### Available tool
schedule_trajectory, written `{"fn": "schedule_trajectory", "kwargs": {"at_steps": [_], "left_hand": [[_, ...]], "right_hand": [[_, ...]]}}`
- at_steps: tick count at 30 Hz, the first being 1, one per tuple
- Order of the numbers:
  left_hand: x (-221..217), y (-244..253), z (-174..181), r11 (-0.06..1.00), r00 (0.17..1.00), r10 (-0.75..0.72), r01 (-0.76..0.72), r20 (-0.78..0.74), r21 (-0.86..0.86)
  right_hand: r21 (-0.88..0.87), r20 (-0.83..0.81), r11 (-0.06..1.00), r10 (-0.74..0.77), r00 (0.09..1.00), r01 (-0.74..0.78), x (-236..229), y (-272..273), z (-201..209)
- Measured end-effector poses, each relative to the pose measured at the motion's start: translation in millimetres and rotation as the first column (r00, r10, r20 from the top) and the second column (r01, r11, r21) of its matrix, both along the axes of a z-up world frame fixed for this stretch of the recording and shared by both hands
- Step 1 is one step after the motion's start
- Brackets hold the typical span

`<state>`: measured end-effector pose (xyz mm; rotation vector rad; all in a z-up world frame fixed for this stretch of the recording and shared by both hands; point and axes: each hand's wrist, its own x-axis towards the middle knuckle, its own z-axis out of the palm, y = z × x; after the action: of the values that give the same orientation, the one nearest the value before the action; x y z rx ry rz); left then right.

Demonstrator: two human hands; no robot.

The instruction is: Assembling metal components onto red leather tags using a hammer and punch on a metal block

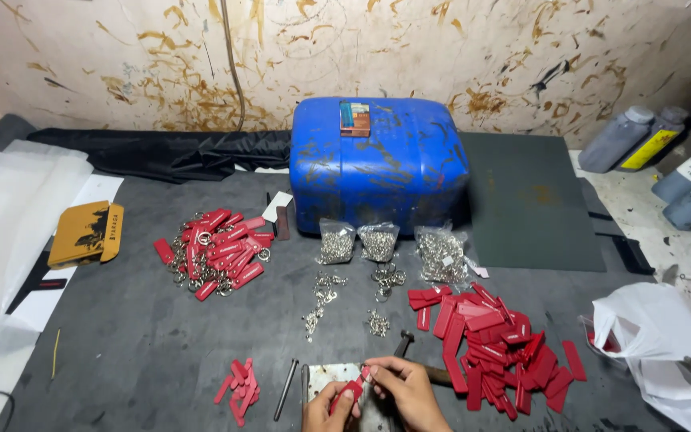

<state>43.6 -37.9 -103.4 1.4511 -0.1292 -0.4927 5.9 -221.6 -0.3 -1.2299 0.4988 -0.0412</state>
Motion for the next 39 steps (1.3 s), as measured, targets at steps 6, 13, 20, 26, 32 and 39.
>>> {"fn": "schedule_trajectory", "kwargs": {"at_steps": [6,13,20,26,32,39], "left_hand": [[-27.6,15.2,41.0,0.991,0.998,-0.02,0.012,-0.058,-0.135],[-43.1,27.3,112.3,0.992,0.999,-0.039,0.038,-0.003,-0.119],[-47.3,41.7,113.2,0.995,0.989,0.07,-0.079,-0.129,-0.066],[-44.3,46.4,83.1,0.989,0.971,0.106,-0.125,-0.214,-0.075],[-34.5,45.7,53.9,0.992,0.982,0.125,-0.125,-0.144,0.012],[-17.2,42.9,18.0,0.976,0.99,0.042,-0.069,0.132,0.207]], "right_hand": [[0.329,-0.054,0.944,-0.016,0.998,0.032,-20.9,15.6,15.2],[0.294,-0.059,0.949,0.135,0.989,-0.112,-33.5,36.7,30.3],[-0.343,-0.068,0.939,-0.046,0.997,0.019,-16.6,30.5,29.7],[-0.837,-0.012,0.542,0.128,0.992,-0.08,50.9,12.0,38.2],[-0.903,-0.004,0.418,0.231,0.973,-0.103,139.8,-0.8,1.4],[-0.919,-0.23,0.318,0.052,0.972,-0.235,190.5,14.9,2.7]]}}
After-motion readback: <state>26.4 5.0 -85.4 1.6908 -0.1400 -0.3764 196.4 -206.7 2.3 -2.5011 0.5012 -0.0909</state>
